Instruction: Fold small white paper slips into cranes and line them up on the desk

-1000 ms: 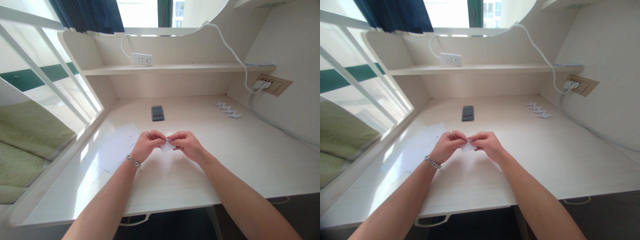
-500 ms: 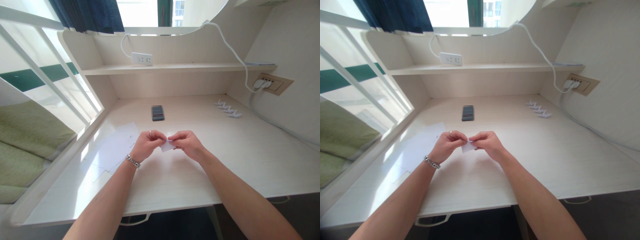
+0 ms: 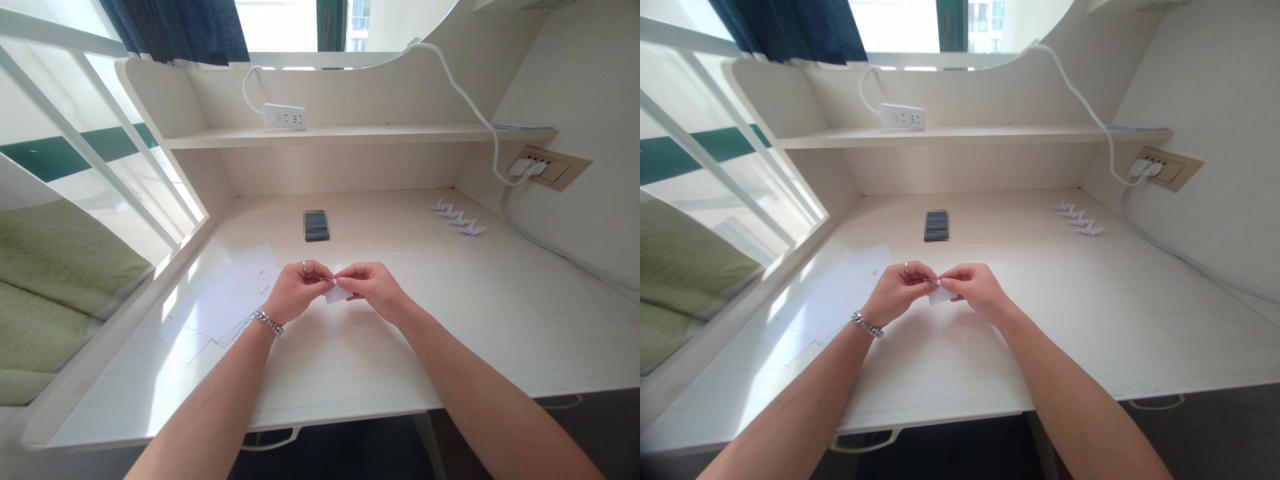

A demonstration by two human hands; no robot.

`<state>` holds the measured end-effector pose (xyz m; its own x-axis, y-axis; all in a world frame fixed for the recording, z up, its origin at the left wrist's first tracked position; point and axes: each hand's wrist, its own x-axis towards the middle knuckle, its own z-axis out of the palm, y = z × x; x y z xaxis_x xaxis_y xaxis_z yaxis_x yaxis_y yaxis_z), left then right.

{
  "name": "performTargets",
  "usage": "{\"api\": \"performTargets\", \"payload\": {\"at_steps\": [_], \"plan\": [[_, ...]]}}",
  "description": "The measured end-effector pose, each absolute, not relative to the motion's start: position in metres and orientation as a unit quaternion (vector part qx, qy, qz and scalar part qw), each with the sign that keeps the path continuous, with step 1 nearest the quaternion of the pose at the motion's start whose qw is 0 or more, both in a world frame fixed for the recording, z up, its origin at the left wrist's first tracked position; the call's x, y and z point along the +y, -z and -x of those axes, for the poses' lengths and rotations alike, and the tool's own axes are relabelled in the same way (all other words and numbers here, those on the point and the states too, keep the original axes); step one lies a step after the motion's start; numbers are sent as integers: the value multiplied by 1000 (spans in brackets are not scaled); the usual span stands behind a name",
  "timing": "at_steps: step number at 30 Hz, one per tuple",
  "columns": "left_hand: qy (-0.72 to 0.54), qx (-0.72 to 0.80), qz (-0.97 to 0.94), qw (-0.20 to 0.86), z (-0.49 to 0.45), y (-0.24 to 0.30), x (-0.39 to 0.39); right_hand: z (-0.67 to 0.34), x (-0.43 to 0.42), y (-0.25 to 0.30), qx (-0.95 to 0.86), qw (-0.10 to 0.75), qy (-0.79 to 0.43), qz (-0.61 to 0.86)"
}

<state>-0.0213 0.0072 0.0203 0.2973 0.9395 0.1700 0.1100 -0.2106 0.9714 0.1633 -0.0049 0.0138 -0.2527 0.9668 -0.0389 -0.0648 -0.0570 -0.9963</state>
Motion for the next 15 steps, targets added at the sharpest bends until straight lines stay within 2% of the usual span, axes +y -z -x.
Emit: {"api": "performTargets", "payload": {"at_steps": [10,15], "plan": [[-417,418,-662,461,20,-21,6,-163,-4,-11,-524,437,-588,434],[-411,407,-649,494,21,-20,7,-161,-4,-13,-527,441,-569,452]]}}
